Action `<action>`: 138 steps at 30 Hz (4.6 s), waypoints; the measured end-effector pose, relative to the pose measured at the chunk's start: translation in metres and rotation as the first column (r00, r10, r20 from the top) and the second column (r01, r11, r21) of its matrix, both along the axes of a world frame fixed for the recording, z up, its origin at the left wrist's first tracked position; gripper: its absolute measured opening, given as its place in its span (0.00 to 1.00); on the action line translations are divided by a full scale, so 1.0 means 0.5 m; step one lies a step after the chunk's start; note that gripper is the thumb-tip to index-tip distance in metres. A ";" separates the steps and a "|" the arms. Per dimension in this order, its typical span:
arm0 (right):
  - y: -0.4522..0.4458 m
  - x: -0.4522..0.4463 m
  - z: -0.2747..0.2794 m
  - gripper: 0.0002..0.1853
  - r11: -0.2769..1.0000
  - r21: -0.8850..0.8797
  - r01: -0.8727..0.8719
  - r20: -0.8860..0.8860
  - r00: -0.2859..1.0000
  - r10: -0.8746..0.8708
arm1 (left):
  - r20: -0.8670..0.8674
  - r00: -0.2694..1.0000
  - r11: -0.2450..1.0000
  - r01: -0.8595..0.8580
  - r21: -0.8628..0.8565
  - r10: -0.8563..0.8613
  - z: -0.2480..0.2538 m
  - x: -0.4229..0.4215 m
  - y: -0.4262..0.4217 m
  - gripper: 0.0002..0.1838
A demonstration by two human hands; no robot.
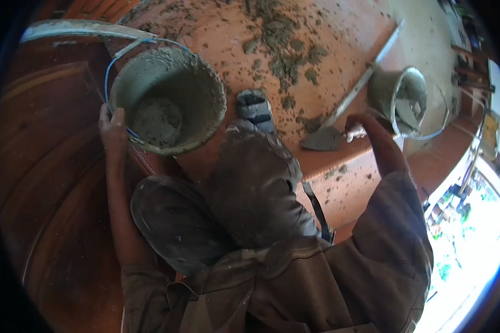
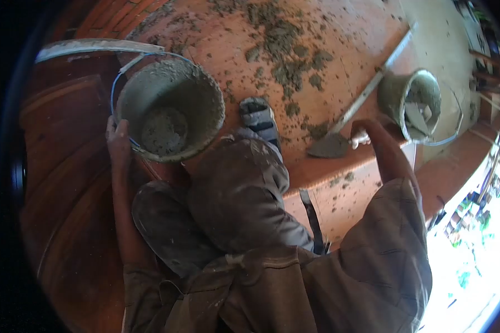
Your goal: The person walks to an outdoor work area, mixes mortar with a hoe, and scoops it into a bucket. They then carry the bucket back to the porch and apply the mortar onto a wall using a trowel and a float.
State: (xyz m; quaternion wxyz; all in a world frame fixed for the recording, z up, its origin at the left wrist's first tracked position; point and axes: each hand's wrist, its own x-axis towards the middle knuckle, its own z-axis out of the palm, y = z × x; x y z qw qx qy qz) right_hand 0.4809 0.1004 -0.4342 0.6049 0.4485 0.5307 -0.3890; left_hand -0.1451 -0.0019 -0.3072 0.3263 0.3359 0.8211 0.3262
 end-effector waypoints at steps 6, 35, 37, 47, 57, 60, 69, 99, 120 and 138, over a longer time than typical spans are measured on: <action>0.172 -0.076 -0.062 0.12 0.912 0.129 0.389 -0.386 0.867 -0.315 | -0.049 0.998 0.991 0.053 0.120 -0.048 -0.013 -0.009 0.001 0.10; -0.035 -0.209 -0.104 0.13 -0.103 0.357 0.928 -0.758 0.224 -0.613 | 0.226 0.966 0.975 -0.161 0.150 0.125 -0.050 0.018 0.027 0.12; -0.076 -0.159 -0.179 0.13 -0.356 0.409 0.840 -0.819 0.166 -0.550 | 0.172 0.976 0.981 -0.152 0.122 0.130 -0.056 0.036 0.064 0.13; 0.144 -0.446 -0.195 0.20 0.030 0.201 0.979 -0.868 0.192 -0.457 | -0.031 0.981 0.982 -0.189 -0.006 0.189 -0.138 0.075 0.261 0.17; 0.068 -0.471 -0.029 0.24 0.369 0.268 0.890 -0.876 0.384 -0.291 | 0.027 0.968 0.968 -0.249 -0.011 0.249 -0.134 0.074 0.260 0.16; 0.096 -0.325 -0.123 0.27 0.556 0.442 0.704 -0.848 0.530 0.003 | -0.124 0.979 0.985 -0.169 -0.026 0.165 -0.113 0.078 0.247 0.15; 0.512 -0.457 -0.168 0.23 0.773 0.392 0.498 -0.759 0.650 -0.034 | -0.067 0.954 0.951 -0.297 -0.080 0.292 -0.120 0.098 0.280 0.14; 0.493 -0.601 -0.087 0.23 0.390 0.698 0.601 -0.639 0.768 -0.040 | -0.105 0.946 0.948 -0.314 -0.052 0.308 -0.148 0.075 0.297 0.13; 0.644 -0.698 -0.126 0.11 0.362 0.823 0.438 -0.558 0.503 0.659 | -0.112 0.945 0.946 -0.316 -0.069 0.308 -0.141 0.086 0.309 0.13; 0.957 -0.620 -0.187 0.16 0.649 0.718 0.251 -0.592 0.711 0.379 | -0.148 0.949 0.953 -0.292 -0.075 0.279 -0.146 0.082 0.310 0.12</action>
